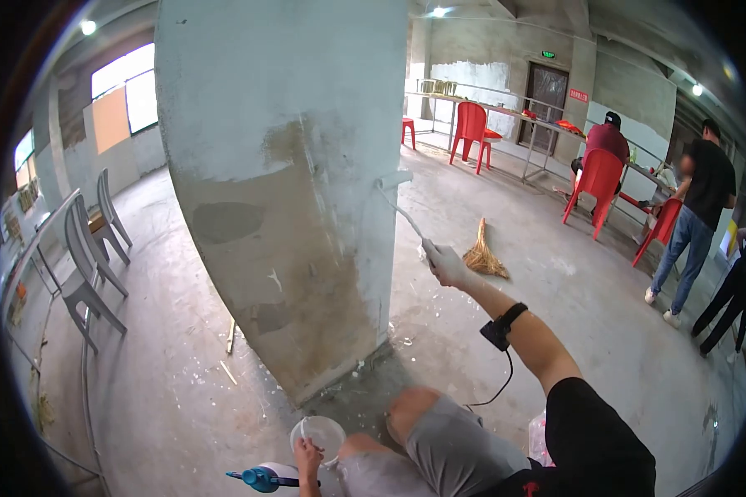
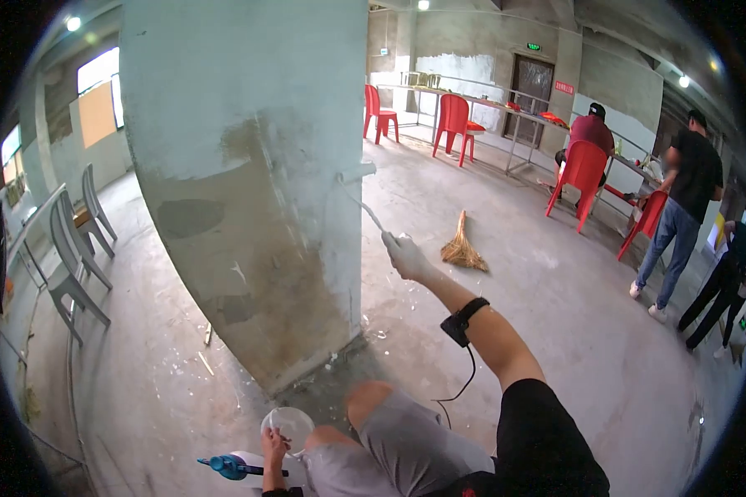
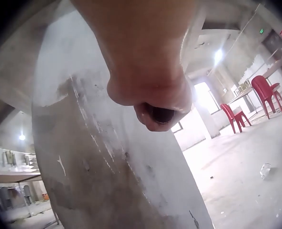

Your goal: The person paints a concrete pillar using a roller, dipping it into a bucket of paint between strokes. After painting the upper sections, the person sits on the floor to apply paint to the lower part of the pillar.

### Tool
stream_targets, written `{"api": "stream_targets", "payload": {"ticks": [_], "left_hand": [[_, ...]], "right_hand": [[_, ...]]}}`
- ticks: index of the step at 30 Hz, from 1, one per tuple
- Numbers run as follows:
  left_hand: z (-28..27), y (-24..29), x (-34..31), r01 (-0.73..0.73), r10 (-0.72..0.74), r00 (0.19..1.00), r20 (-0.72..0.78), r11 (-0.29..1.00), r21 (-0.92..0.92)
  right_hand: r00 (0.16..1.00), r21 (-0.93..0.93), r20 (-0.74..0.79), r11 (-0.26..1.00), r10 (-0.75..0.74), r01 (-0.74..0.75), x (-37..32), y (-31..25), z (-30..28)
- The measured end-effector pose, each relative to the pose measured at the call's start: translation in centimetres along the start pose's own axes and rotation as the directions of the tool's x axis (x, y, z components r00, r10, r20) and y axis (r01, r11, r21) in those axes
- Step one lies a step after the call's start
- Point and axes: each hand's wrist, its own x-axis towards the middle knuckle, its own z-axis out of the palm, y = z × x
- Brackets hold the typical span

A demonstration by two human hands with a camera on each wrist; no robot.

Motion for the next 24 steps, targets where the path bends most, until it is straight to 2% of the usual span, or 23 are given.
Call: {"api": "stream_targets", "payload": {"ticks": [2, 4, 6, 8, 10, 12, 14, 16, 17, 18, 20, 21, 24], "left_hand": [[-0.1, -0.5, 0.1, -0.006, 0.006, 1.000, 0.003, 1.000, -0.029], [-0.1, -0.5, 0.2, -0.014, 0.014, 1.000, 0.006, 0.998, -0.057], [0.0, -0.2, 0.1, -0.017, 0.015, 0.999, -0.036, 0.997, -0.077], [0.3, -0.7, 0.1, -0.049, 0.044, 0.998, -0.049, 0.994, -0.098], [0.4, -0.9, 0.3, -0.079, 0.072, 0.995, -0.067, 0.990, -0.116], [0.5, -1.0, 0.7, -0.039, 0.036, 0.999, -0.023, 0.994, -0.100], [0.5, -1.1, 0.8, -0.017, 0.014, 0.999, -0.034, 0.994, -0.106], [0.2, -1.1, 1.0, 0.010, -0.015, 0.999, -0.042, 0.994, -0.108], [0.0, -1.2, 1.2, 0.002, -0.005, 1.000, -0.029, 0.994, -0.109], [0.0, -1.3, 1.0, -0.003, 0.002, 1.000, -0.013, 0.994, -0.111], [0.4, -1.8, 0.8, 0.013, -0.016, 1.000, -0.020, 0.989, -0.149], [0.2, -1.6, 0.9, 0.011, -0.020, 0.999, -0.043, 0.982, -0.191], [0.0, -0.4, -0.4, -0.025, 0.020, 0.999, -0.037, 0.988, -0.150]], "right_hand": [[0.999, -0.020, -0.003, 0.999, -0.051, 0.051, 0.9, 0.9, 0.1], [0.987, -0.016, -0.128, 0.995, -0.102, 0.101, 2.0, -1.5, 0.2], [0.973, -0.070, -0.136, 0.981, -0.187, 0.179, 4.6, -4.3, -0.9], [0.965, -0.053, -0.119, 0.972, -0.232, 0.227, 5.6, -9.6, -2.3], [0.929, -0.004, -0.142, 0.938, -0.343, 0.346, 7.2, -14.4, -3.1], [0.967, -0.086, -0.093, 0.970, -0.236, 0.228, 8.4, -19.2, -4.7], [0.934, -0.094, -0.103, 0.938, -0.341, 0.332, 8.5, -23.6, -5.3], [0.912, 0.083, -0.044, 0.908, -0.408, 0.411, 9.7, -26.1, -5.8], [0.963, 0.263, -0.041, 0.927, -0.265, 0.266, 9.5, -27.1, -5.3], [0.966, 0.261, -0.037, 0.931, -0.257, 0.257, 9.5, -26.5, -5.1], [0.954, 0.374, 0.076, 0.895, -0.290, 0.242, 9.5, -25.4, -4.1], [0.977, 0.383, 0.053, 0.908, -0.206, 0.170, 8.7, -24.5, -3.3], [0.983, 0.261, 0.004, 0.949, -0.185, 0.178, 7.0, -19.6, -1.9]]}}
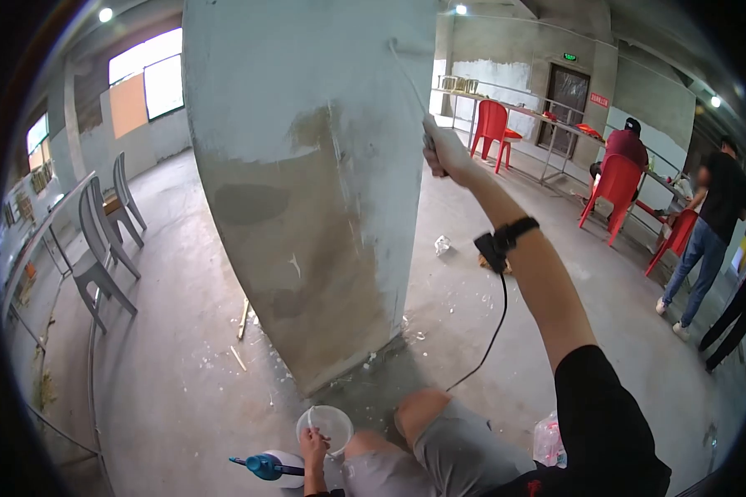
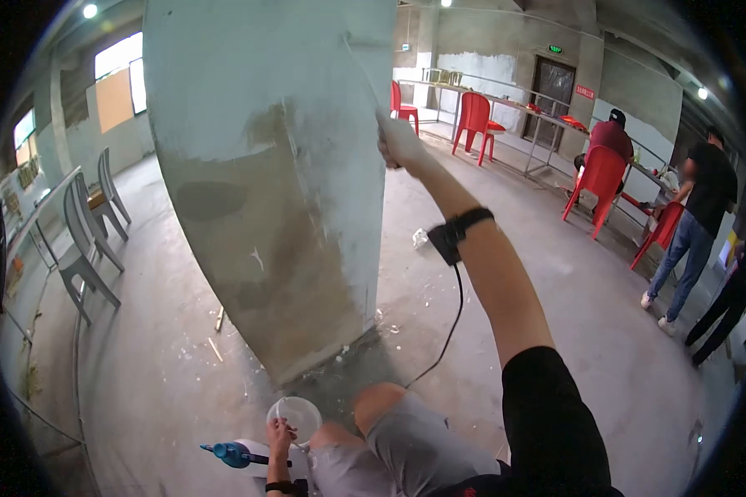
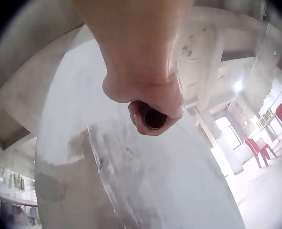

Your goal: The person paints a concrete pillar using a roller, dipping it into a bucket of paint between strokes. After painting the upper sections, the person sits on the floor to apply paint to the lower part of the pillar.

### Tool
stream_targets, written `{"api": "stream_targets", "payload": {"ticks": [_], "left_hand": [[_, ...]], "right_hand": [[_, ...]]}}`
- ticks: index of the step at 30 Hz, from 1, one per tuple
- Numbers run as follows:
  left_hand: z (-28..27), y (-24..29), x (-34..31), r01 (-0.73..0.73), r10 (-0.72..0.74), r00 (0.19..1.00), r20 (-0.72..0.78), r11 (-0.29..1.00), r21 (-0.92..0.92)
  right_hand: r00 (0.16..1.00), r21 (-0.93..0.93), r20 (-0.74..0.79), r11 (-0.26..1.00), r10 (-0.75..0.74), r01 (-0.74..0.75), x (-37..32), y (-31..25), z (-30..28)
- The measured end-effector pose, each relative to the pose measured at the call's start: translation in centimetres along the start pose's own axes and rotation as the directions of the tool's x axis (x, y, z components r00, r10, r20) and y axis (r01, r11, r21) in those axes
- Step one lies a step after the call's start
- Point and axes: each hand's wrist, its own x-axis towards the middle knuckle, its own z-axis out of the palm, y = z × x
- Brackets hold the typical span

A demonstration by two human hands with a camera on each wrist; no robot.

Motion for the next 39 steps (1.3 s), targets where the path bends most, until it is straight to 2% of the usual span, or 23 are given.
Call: {"api": "stream_targets", "payload": {"ticks": [2, 7, 10, 12, 16, 19, 20, 22, 23, 25, 26, 29, 31, 33, 35, 36, 37, 38, 39], "left_hand": [[-0.2, -0.5, -0.1, 0.014, -0.014, 1.000, 0.012, 1.000, 0.005], [-0.7, 0.0, -1.1, 0.014, -0.014, 1.000, 0.001, 0.999, 0.040], [-0.9, -0.1, -1.3, 0.019, -0.019, 1.000, -0.009, 0.999, 0.030], [-1.0, 0.7, -1.8, 0.043, -0.043, 0.999, -0.009, 0.998, 0.052], [-0.9, 0.6, -1.8, 0.008, -0.007, 1.000, -0.014, 0.997, 0.073], [-0.7, 0.6, -1.6, -0.019, 0.022, 1.000, -0.018, 0.990, 0.138], [-0.7, 0.5, -1.6, -0.046, 0.048, 0.999, -0.010, 0.987, 0.153], [-0.4, 0.9, -1.5, -0.040, 0.042, 0.999, -0.008, 0.989, 0.143], [-0.3, 1.0, -1.6, -0.041, 0.042, 0.999, -0.003, 0.990, 0.132], [-0.2, 1.0, -1.5, -0.027, 0.027, 1.000, 0.006, 0.993, 0.119], [-0.1, 1.1, -1.4, -0.020, 0.018, 1.000, 0.017, 0.994, 0.106], [-0.1, 0.8, -1.2, -0.015, 0.013, 1.000, 0.028, 0.996, 0.090], [0.1, 1.5, -1.4, -0.014, 0.013, 1.000, 0.011, 0.995, 0.100], [0.1, 1.7, -1.3, -0.012, 0.013, 1.000, -0.004, 0.994, 0.108], [0.0, 1.0, -0.8, -0.003, 0.002, 1.000, 0.013, 0.995, 0.097], [0.2, 0.9, -0.8, -0.007, 0.005, 1.000, 0.014, 0.995, 0.096], [0.3, 0.9, -0.9, -0.011, 0.011, 1.000, 0.007, 0.997, 0.071], [0.3, 1.0, -0.9, -0.016, 0.016, 1.000, -0.001, 0.999, 0.046], [0.4, 1.3, -0.9, -0.019, 0.019, 1.000, 0.000, 0.999, 0.048]], "right_hand": [[1.000, 0.010, -0.006, 1.000, 0.028, -0.028, -2.9, 3.2, 0.7], [0.957, 0.047, 0.082, 0.958, 0.279, -0.283, -9.1, 14.6, 1.9], [0.936, 0.014, 0.037, 0.937, 0.349, -0.350, -13.5, 21.8, 3.2], [0.958, -0.127, 0.002, 0.950, 0.288, -0.285, -16.4, 26.6, 4.2], [0.948, -0.201, 0.037, 0.932, 0.315, -0.302, -21.3, 34.1, 5.8], [0.844, -0.200, 0.061, 0.835, 0.532, -0.512, -24.1, 36.3, 6.8], [0.839, -0.203, 0.065, 0.831, 0.540, -0.519, -24.7, 36.8, 6.9], [0.765, -0.258, 0.076, 0.754, 0.639, -0.604, -25.4, 39.0, 7.0], [0.762, -0.261, 0.079, 0.751, 0.643, -0.607, -25.6, 40.0, 6.8], [0.812, -0.266, 0.080, 0.798, 0.578, -0.541, -25.6, 40.4, 6.5], [0.812, -0.266, 0.080, 0.797, 0.578, -0.541, -25.5, 40.5, 6.2], [0.835, -0.244, 0.041, 0.816, 0.549, -0.525, -24.0, 37.5, 5.6], [0.938, -0.156, 0.011, 0.927, 0.346, -0.340, -21.8, 34.9, 5.2], [0.934, -0.058, 0.000, 0.932, 0.357, -0.357, -19.3, 31.2, 4.6], [0.954, 0.003, -0.016, 0.954, 0.299, -0.299, -16.0, 28.8, 3.5], [0.971, -0.059, -0.016, 0.969, 0.240, -0.241, -14.7, 26.8, 2.7], [0.990, -0.236, -0.012, 0.963, -0.139, 0.132, -12.8, 26.1, 2.0], [0.994, -0.308, 0.077, 0.946, -0.077, 0.097, -11.0, 26.0, 0.1], [0.991, -0.089, 0.004, 0.988, 0.131, -0.130, -10.6, 20.8, 0.8]]}}
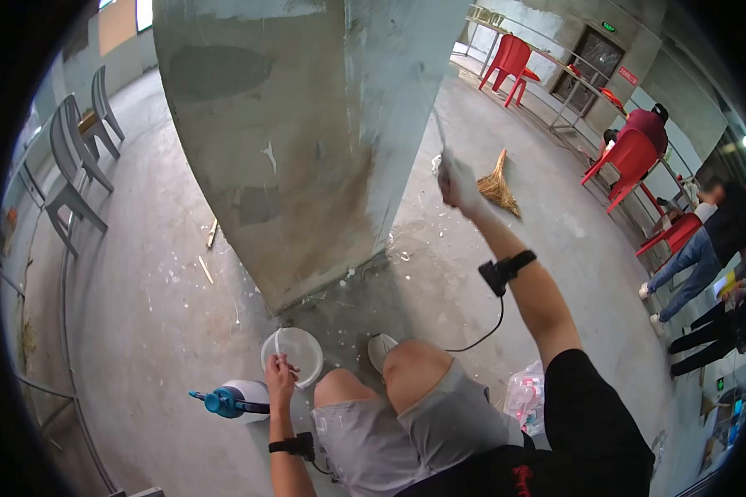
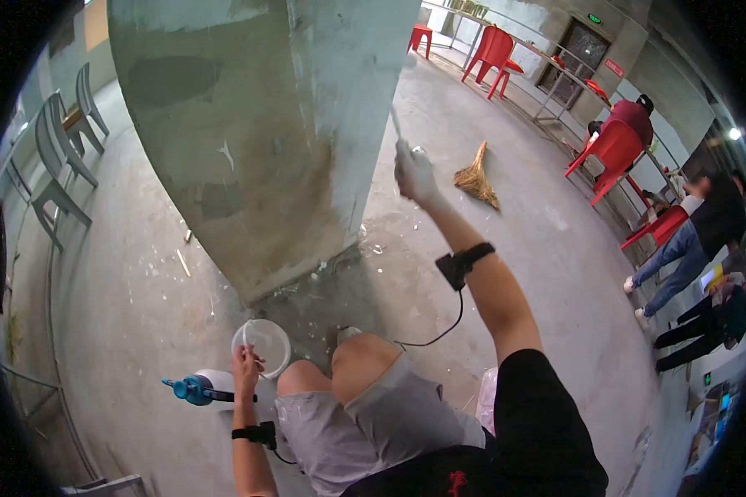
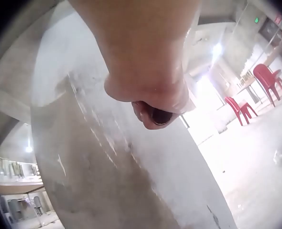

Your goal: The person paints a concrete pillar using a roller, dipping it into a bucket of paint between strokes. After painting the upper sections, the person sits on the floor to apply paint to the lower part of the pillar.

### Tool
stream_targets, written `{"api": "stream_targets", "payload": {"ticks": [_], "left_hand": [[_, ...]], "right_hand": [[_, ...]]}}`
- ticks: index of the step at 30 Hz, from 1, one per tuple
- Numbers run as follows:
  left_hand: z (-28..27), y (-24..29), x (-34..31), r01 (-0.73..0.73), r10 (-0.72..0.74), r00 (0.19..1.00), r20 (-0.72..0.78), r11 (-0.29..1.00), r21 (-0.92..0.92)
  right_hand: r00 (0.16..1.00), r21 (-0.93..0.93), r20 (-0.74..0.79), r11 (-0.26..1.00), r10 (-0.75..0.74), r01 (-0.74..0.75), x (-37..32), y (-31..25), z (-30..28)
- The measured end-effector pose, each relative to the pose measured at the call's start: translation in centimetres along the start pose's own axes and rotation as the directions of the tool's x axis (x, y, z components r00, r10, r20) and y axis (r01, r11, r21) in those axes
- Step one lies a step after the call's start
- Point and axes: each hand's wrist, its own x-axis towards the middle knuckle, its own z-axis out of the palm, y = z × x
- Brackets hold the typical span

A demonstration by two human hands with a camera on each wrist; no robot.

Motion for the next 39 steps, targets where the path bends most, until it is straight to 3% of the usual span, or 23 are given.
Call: {"api": "stream_targets", "payload": {"ticks": [4, 7, 11, 13, 15, 17, 19, 23, 26, 27, 29, 34, 36, 38, 39], "left_hand": [[0.8, 0.3, 0.0, -0.028, 0.028, 1.000, 0.009, 0.998, 0.062], [0.8, 0.3, -0.1, -0.037, 0.036, 0.999, 0.015, 0.997, 0.066], [0.9, -0.1, -0.1, -0.028, 0.027, 1.000, 0.016, 0.999, 0.034], [0.8, -0.3, -0.1, -0.005, 0.005, 1.000, 0.011, 1.000, 0.026], [0.7, -0.3, -0.1, 0.017, -0.017, 1.000, 0.006, 1.000, 0.016], [0.7, -0.3, -0.1, 0.031, -0.031, 0.999, 0.015, 1.000, 0.001], [0.7, -0.6, 0.1, 0.028, -0.028, 0.999, 0.016, 1.000, -0.004], [0.8, -0.5, 0.2, 0.019, -0.019, 0.999, 0.025, 1.000, 0.014], [1.0, -0.6, 0.1, 0.020, -0.021, 0.999, 0.030, 0.999, 0.033], [1.2, -0.4, 0.1, 0.017, -0.018, 0.999, 0.027, 0.999, 0.030], [1.5, -0.1, -0.2, 0.022, -0.022, 1.000, 0.021, 1.000, -0.008], [1.5, -0.5, -0.1, 0.015, -0.014, 1.000, 0.020, 0.999, -0.038], [1.2, -0.6, -0.1, 0.016, -0.016, 1.000, 0.002, 0.999, -0.043], [0.9, -0.6, -0.2, 0.032, -0.032, 0.999, 0.004, 0.999, 0.013], [0.7, -0.4, -0.4, 0.030, -0.030, 1.000, 0.001, 0.999, 0.014]], "right_hand": [[1.000, 0.201, 0.024, 0.980, 0.002, -0.007, 3.9, -8.1, -2.3], [0.998, 0.188, 0.060, 0.982, 0.012, -0.023, 4.4, -7.7, -3.1], [0.992, 0.104, 0.030, 0.987, 0.119, -0.121, 1.9, -2.0, -2.0], [0.993, -0.082, 0.094, 0.993, -0.073, 0.081, 0.4, 3.0, -1.6], [1.000, 0.024, 0.011, 0.999, 0.021, -0.021, -1.5, 6.8, 0.3], [0.958, 0.033, 0.043, 0.958, 0.284, -0.285, -4.2, 9.9, 1.2], [0.901, 0.047, 0.080, 0.902, 0.425, -0.430, -6.4, 11.3, 2.3], [0.844, -0.061, 0.094, 0.849, 0.528, -0.525, -8.6, 14.3, 2.9], [0.938, -0.231, 0.058, 0.918, 0.343, -0.321, -10.6, 13.0, 3.5], [0.939, -0.232, 0.060, 0.920, 0.338, -0.317, -10.8, 12.4, 4.0], [0.992, -0.263, 0.098, 0.964, 0.074, -0.046, -11.1, 11.3, 5.1], [0.991, -0.168, 0.051, 0.979, 0.126, -0.115, -8.6, 6.2, 8.9], [0.999, -0.059, 0.001, 0.998, -0.035, 0.035, -6.9, 3.7, 10.0], [0.995, 0.085, -0.025, 0.991, -0.099, 0.101, -4.7, 0.3, 10.8], [0.998, 0.174, -0.011, 0.983, -0.058, 0.059, -4.0, -2.5, 10.9]]}}
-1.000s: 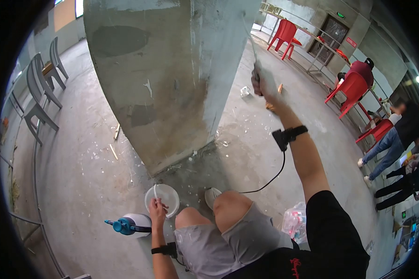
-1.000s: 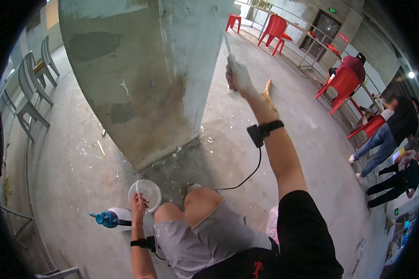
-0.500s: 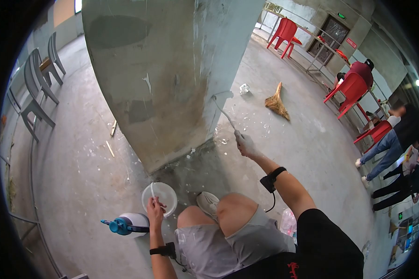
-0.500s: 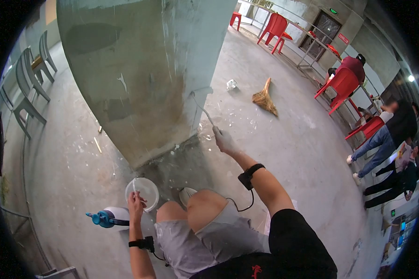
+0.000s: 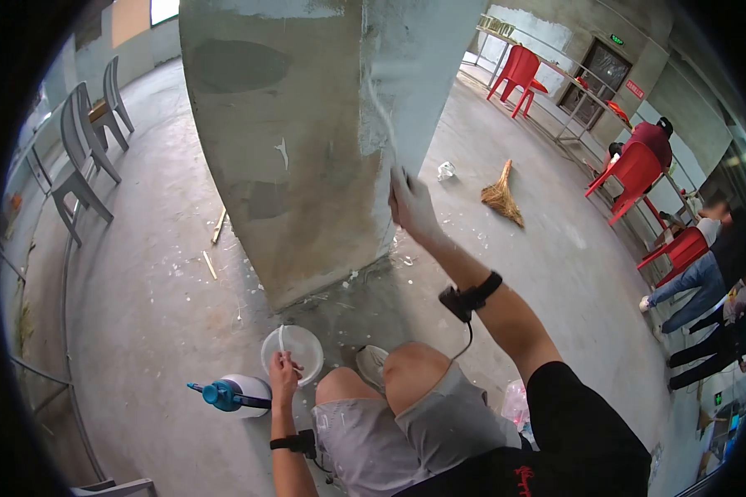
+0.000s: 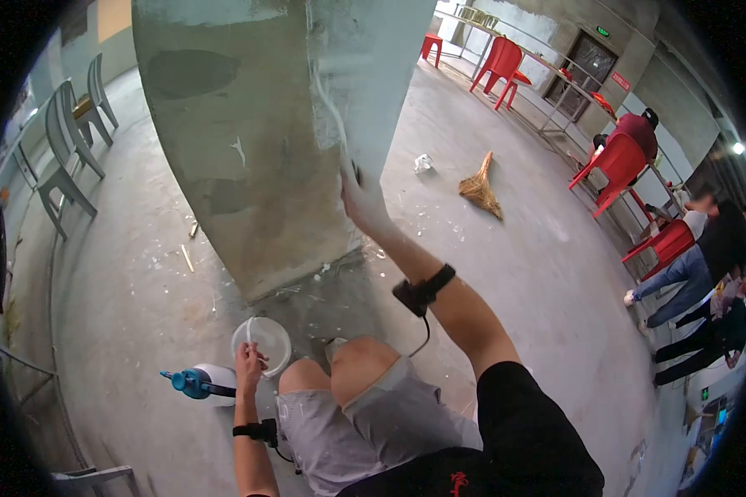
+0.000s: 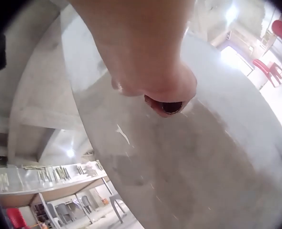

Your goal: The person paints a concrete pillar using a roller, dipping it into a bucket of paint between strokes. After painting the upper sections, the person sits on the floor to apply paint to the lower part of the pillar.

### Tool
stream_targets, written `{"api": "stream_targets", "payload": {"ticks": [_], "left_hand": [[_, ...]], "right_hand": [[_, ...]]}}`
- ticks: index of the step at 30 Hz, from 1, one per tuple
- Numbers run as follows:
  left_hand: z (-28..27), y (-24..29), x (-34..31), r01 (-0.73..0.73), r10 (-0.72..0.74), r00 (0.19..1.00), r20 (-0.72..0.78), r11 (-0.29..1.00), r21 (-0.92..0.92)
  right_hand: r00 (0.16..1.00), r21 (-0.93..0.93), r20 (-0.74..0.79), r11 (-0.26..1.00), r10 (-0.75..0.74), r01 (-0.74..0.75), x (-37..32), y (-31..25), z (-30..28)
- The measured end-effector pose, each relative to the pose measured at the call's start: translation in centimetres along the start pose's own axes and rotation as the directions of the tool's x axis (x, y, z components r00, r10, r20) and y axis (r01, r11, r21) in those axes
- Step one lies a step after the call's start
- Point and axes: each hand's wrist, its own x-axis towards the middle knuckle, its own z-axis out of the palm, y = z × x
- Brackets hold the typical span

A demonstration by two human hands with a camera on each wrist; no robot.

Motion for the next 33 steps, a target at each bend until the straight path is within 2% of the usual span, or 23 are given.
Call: {"api": "stream_targets", "payload": {"ticks": [1, 3, 5, 6, 8, 9, 12, 14, 16, 20, 22, 23, 24, 26, 27, 29, 30, 32, 33], "left_hand": [[-0.1, 0.3, -0.2, -0.007, 0.007, 1.000, 0.001, 1.000, 0.020], [-0.1, 0.5, -0.3, -0.017, 0.017, 1.000, -0.002, 0.999, 0.039], [-0.3, 0.5, -0.3, -0.010, 0.010, 1.000, -0.005, 0.998, 0.055], [-0.3, 0.5, -0.4, -0.011, 0.011, 1.000, -0.006, 0.998, 0.055], [-0.3, 0.4, -0.3, -0.005, 0.006, 1.000, -0.004, 0.998, 0.057], [-0.3, 0.5, -0.4, -0.010, 0.010, 1.000, -0.004, 0.998, 0.058], [-0.1, 0.6, -0.3, -0.020, 0.020, 1.000, -0.009, 0.999, 0.046], [-0.2, 0.4, -0.1, 0.005, -0.004, 1.000, -0.005, 0.998, 0.062], [-0.1, 0.2, -0.1, -0.013, 0.013, 1.000, -0.004, 0.999, 0.044], [-0.4, -0.5, -0.2, -0.040, 0.042, 0.999, -0.021, 0.997, 0.069], [-0.4, 0.1, -0.2, -0.001, 0.000, 1.000, 0.005, 0.997, 0.082], [-0.4, 0.1, -0.2, -0.014, 0.014, 1.000, 0.000, 0.997, 0.082], [-0.5, -0.1, -0.4, -0.024, 0.024, 1.000, -0.005, 0.996, 0.085], [-0.5, -0.4, -0.5, -0.019, 0.020, 1.000, -0.014, 0.998, 0.058], [-0.4, -0.3, -0.5, -0.020, 0.021, 1.000, -0.007, 0.998, 0.065], [-0.5, 0.1, -0.5, -0.027, 0.026, 1.000, 0.006, 0.997, 0.078], [-0.5, 0.2, -0.5, -0.020, 0.020, 1.000, 0.005, 0.996, 0.082], [-0.4, 0.3, -0.6, -0.039, 0.038, 0.999, 0.013, 0.995, 0.091], [-0.4, 0.3, -0.6, -0.037, 0.036, 0.999, 0.013, 0.995, 0.092]], "right_hand": [[0.999, 0.088, 0.010, 0.995, 0.042, -0.043, 0.8, -3.0, 0.6], [1.000, 0.124, 0.023, 0.992, 0.021, -0.024, 2.9, -7.3, 1.3], [0.991, 0.277, 0.135, 0.959, 0.016, -0.053, 6.1, -8.9, 1.1], [0.991, 0.278, 0.136, 0.959, 0.014, -0.052, 7.3, -9.5, 0.8], [0.945, 0.454, 0.326, 0.873, 0.023, -0.178, 8.6, -10.5, 0.3], [0.953, 0.419, 0.300, 0.894, 0.028, -0.158, 8.2, -10.6, 0.3], [0.944, 0.340, 0.329, 0.930, 0.020, -0.138, 7.0, -6.0, -0.6], [0.951, 0.184, 0.308, 0.983, -0.033, -0.026, 4.4, -1.8, -1.2], [0.934, 0.180, 0.322, 0.959, 0.155, -0.221, 1.1, 1.7, -1.7], [0.886, 0.042, 0.267, 0.913, 0.380, -0.405, -4.9, 10.3, -3.4], [0.862, -0.039, 0.248, 0.893, 0.443, -0.448, -7.7, 11.7, -3.7], [0.733, 0.062, 0.346, 0.765, 0.586, -0.641, -8.3, 15.0, -4.4], [0.724, 0.061, 0.347, 0.756, 0.597, -0.652, -8.9, 16.2, -4.4], [0.641, 0.002, 0.352, 0.684, 0.682, -0.729, -10.4, 18.5, -4.6], [0.632, 0.004, 0.353, 0.675, 0.690, -0.738, -10.8, 19.3, -4.6], [0.654, -0.044, 0.220, 0.677, 0.724, -0.734, -11.1, 20.6, -4.4], [0.649, -0.043, 0.221, 0.672, 0.728, -0.739, -11.0, 20.3, -4.3], [0.737, 0.066, 0.225, 0.745, 0.637, -0.664, -10.4, 18.1, -3.8], [0.736, 0.066, 0.225, 0.743, 0.639, -0.666, -9.8, 16.2, -3.4]]}}
